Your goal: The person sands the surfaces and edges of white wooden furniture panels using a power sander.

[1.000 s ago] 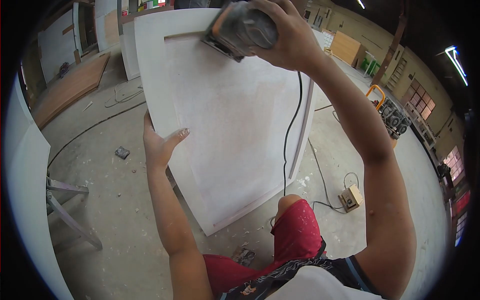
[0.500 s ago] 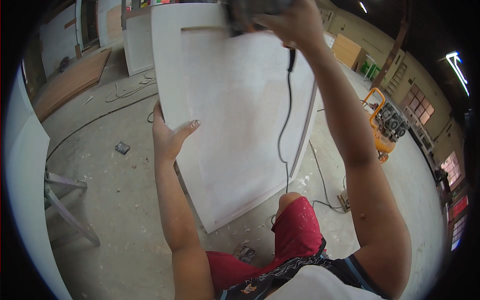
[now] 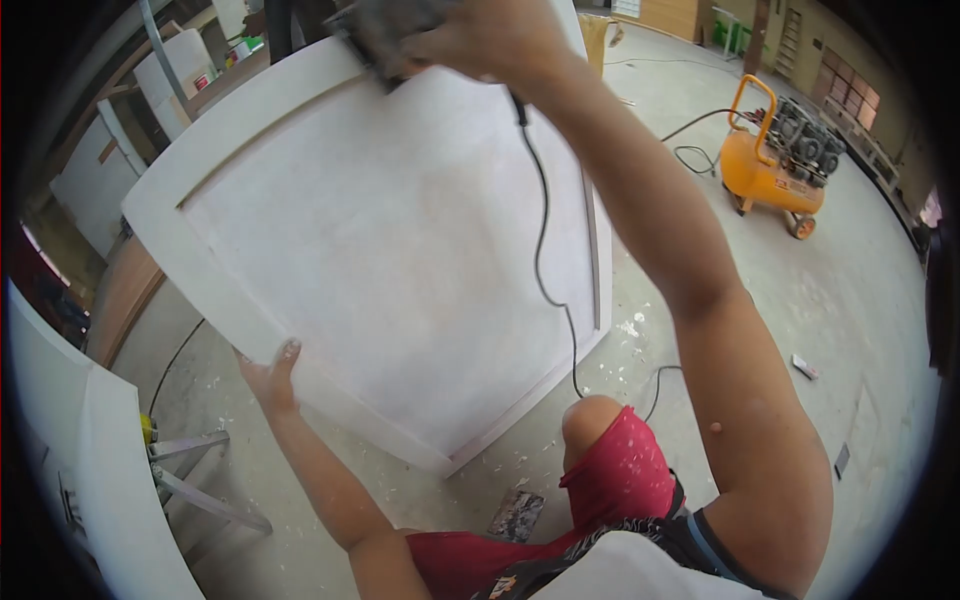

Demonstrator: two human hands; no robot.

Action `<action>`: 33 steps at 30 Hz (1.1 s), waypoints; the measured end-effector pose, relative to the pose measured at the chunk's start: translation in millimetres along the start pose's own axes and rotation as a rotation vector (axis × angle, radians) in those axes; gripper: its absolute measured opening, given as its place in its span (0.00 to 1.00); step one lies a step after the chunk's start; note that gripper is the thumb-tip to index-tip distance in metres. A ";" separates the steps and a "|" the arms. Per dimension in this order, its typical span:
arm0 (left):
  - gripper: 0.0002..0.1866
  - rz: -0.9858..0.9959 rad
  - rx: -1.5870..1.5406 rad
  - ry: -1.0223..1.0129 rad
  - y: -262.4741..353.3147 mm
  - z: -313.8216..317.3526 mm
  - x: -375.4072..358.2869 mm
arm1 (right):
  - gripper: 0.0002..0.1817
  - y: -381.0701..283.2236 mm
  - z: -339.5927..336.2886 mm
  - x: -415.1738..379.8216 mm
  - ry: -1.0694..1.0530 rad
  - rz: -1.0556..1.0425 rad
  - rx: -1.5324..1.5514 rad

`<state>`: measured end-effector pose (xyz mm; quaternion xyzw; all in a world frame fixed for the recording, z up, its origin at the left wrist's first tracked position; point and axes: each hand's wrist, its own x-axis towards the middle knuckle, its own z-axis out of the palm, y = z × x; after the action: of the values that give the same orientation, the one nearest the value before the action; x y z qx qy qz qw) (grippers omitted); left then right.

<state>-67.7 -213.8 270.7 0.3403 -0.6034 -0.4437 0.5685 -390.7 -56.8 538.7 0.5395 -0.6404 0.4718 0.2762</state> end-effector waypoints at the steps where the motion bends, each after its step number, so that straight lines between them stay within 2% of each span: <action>1: 0.45 -0.007 0.052 0.033 -1.6 -2.9 0.4 | 0.43 34.0 -2.8 4.9 0.089 -0.068 -0.040; 2: 0.45 -0.011 0.087 0.061 -6.2 -7.2 0.6 | 0.44 48.0 -15.3 7.6 0.067 0.058 -0.059; 3: 0.44 -0.017 0.121 0.089 -11.0 -11.5 0.8 | 0.45 68.0 -20.4 12.5 0.149 -0.038 -0.055; 4: 0.43 -0.028 0.017 0.070 -19.1 -16.4 3.5 | 0.45 87.2 -30.3 13.6 0.107 0.148 -0.113; 5: 0.42 -0.038 -0.089 0.048 -24.4 -19.5 5.8 | 0.47 114.5 -30.2 20.2 0.161 0.147 -0.127; 8: 0.40 -0.008 -0.039 0.117 -26.8 -22.8 5.9 | 0.47 146.3 -45.5 25.3 0.124 0.206 -0.104; 12: 0.37 -0.144 0.083 0.203 -31.6 -39.7 5.6 | 0.47 137.6 -41.1 22.1 0.115 0.078 -0.174; 15: 0.34 -0.309 0.035 0.240 -16.0 -22.8 -3.5 | 0.47 103.8 -37.0 29.9 -0.056 0.023 -0.122; 18: 0.33 -0.196 0.081 0.231 -0.5 -16.8 -2.1 | 0.47 107.4 -36.7 29.2 -0.221 -0.080 -0.111; 20: 0.34 -0.289 0.082 0.302 -5.0 -14.5 -6.2 | 0.47 138.8 -37.1 30.3 -0.028 -0.275 -0.042; 21: 0.34 -0.323 0.079 0.323 -11.9 -15.9 -10.0 | 0.47 145.4 -46.5 28.8 -0.026 -0.101 -0.093; 23: 0.38 -0.280 0.098 0.380 -37.5 -17.6 -23.3 | 0.47 190.8 -47.8 34.0 0.131 0.004 -0.061; 25: 0.38 -0.328 0.028 0.356 -64.8 -14.7 -43.7 | 0.49 224.1 -61.2 33.1 0.071 0.170 0.048; 27: 0.36 -0.363 -0.084 0.281 -89.1 -11.4 -56.6 | 0.47 259.5 -61.8 17.3 0.103 0.188 0.009; 28: 0.34 -0.349 -0.141 0.228 -102.4 -13.3 -66.8 | 0.47 266.0 -58.7 16.3 0.126 0.177 -0.029; 29: 0.34 -0.343 -0.144 0.278 -119.9 -18.7 -77.8 | 0.47 272.0 -56.3 14.6 0.148 0.166 -0.067; 31: 0.30 -0.234 0.166 0.225 -139.9 -22.3 -88.7 | 0.48 260.2 -46.0 5.3 0.166 0.105 -0.095; 33: 0.28 -0.310 0.248 0.244 -84.1 7.0 -96.8 | 0.48 229.5 -25.2 5.3 0.143 0.062 -0.069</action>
<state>-70.7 -155.6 156.3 0.5472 -0.5207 -0.4037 0.5162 -614.4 -42.7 483.2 0.4743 -0.6512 0.4953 0.3249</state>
